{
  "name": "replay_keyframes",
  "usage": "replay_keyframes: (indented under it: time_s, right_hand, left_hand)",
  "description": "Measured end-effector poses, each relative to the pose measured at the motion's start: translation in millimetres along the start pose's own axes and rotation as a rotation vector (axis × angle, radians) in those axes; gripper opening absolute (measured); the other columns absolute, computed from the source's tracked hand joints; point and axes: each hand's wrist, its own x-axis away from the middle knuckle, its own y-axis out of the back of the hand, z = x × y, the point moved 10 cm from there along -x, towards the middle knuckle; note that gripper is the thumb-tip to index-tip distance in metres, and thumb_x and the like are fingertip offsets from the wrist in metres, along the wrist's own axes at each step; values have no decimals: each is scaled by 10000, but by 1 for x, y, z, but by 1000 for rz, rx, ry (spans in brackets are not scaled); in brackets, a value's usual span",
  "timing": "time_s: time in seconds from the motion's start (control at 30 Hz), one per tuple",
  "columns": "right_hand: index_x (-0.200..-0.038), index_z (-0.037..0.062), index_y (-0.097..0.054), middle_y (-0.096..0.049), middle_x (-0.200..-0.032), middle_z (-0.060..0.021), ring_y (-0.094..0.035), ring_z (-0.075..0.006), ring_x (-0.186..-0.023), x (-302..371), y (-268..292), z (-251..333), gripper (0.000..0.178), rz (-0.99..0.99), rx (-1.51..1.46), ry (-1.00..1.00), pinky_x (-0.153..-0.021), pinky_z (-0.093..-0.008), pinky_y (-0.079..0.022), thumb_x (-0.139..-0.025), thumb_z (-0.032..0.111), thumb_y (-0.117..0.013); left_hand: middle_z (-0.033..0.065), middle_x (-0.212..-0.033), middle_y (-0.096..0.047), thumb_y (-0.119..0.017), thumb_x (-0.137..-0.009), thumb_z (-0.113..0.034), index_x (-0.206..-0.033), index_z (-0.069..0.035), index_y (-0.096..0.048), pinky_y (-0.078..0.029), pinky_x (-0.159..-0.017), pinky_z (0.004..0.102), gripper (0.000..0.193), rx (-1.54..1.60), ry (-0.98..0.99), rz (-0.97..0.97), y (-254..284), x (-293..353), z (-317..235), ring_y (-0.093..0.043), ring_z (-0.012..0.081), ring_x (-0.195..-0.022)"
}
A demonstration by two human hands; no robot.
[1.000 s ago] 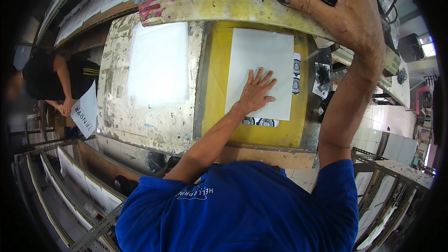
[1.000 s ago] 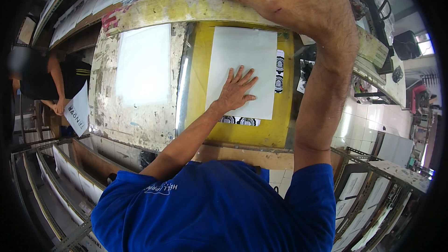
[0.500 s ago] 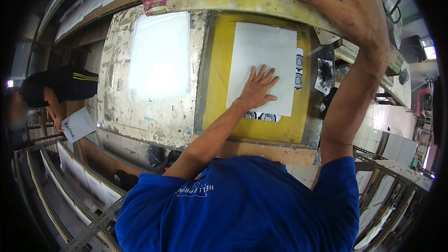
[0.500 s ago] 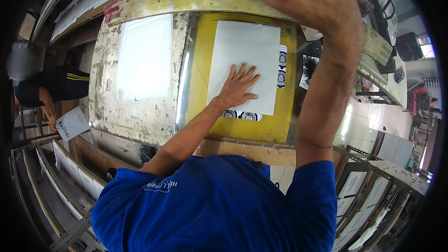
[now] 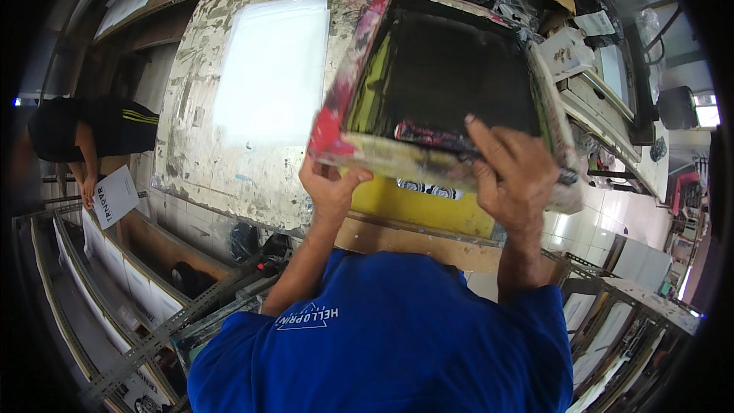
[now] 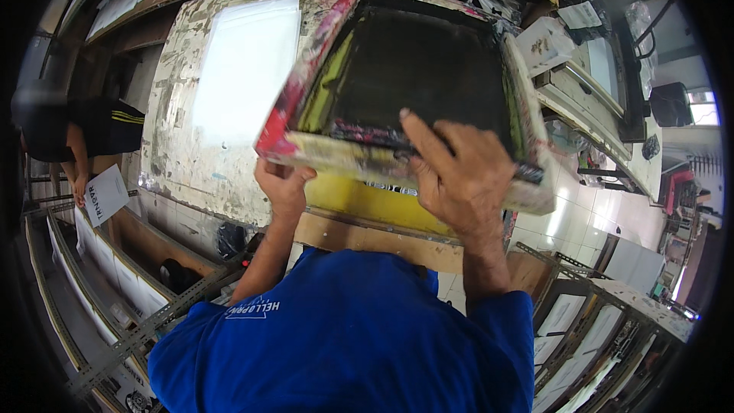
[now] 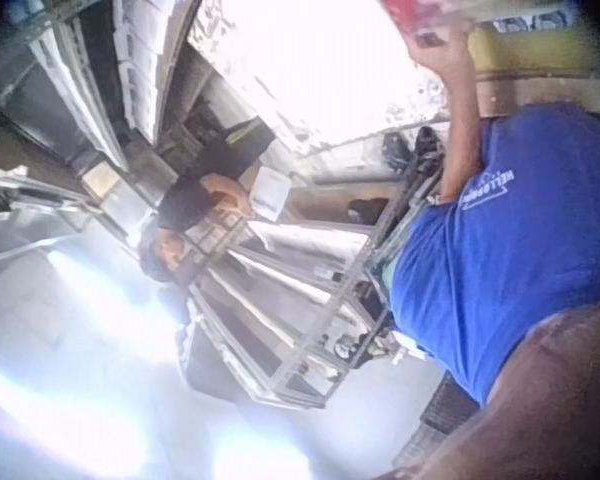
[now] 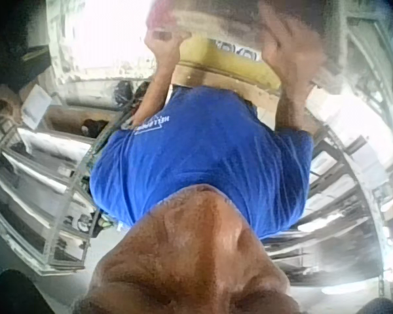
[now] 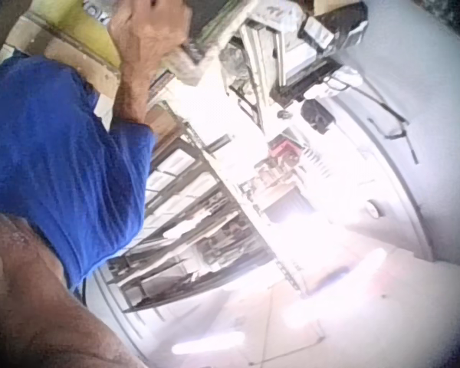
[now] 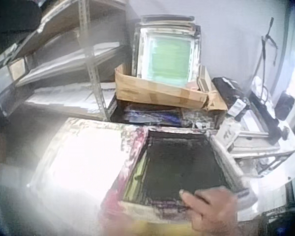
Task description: The person performs screen printing by placing sheets of paper on a printing board, lowering a mesh frame, and using a squeegee to spread ink across the stencil.
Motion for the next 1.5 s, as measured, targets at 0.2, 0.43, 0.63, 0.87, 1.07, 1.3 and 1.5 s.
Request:
replay_keyframes:
  time_s: [0.2,0.43,0.63,0.87,1.07,1.3,1.5]
  right_hand:
    - [-1241,133,-746,-684,-813,-87,-645,-273,-714,58,-95,-38,432,166,-379,-294,-712,-385,-509,-810,135,-778]
    - [-1441,218,-600,-623,-1051,-79,-599,-238,-1031,103,-175,-28,774,450,124,-120,-989,-496,-406,-709,162,-848]
    - [-1395,198,-597,-584,-1139,-71,-528,-253,-1138,92,-206,-73,845,359,-40,-247,-975,-491,-319,-587,65,-806]
    - [-1372,203,-619,-593,-1156,-54,-533,-251,-1147,3,-231,-156,810,204,39,-197,-979,-481,-317,-592,97,-806]
    - [-1399,221,-609,-607,-1160,-42,-536,-244,-1162,-66,-255,-214,809,130,129,-136,-983,-477,-317,-622,129,-814]
    - [-1406,199,-623,-648,-1200,-67,-564,-276,-1199,-130,-265,-256,723,111,54,-47,-990,-491,-351,-709,136,-802]
    - [-1302,137,-705,-716,-1267,-134,-649,-324,-1187,-148,-265,-268,557,97,-11,-47,-1001,-431,-468,-755,70,-790]
  left_hand:
    - [124,-1366,-624,-988,-618,-134,-1470,21,-508,-499,-1036,377,990,-193,135,142,54,40,102,-614,248,-1185]
    - [204,-1544,-466,-906,-670,-368,-1412,-33,-600,-322,-1162,507,869,-879,-299,223,53,38,88,-419,392,-1384]
    - [249,-1591,-372,-851,-736,-447,-1388,-33,-626,-300,-1162,526,805,-959,-311,212,56,40,87,-356,438,-1409]
    - [282,-1606,-327,-830,-747,-527,-1417,-58,-614,-295,-1161,531,847,-911,-282,204,57,40,86,-351,448,-1415]
    - [296,-1600,-327,-874,-704,-499,-1438,-60,-589,-295,-1164,533,901,-921,-225,213,60,42,91,-350,451,-1416]
    - [292,-1586,-332,-856,-727,-511,-1454,-63,-571,-292,-1170,537,900,-884,-211,206,59,42,89,-366,449,-1405]
    - [285,-1566,-361,-821,-755,-538,-1463,-69,-560,-301,-1162,534,888,-864,-240,203,58,42,88,-381,440,-1392]
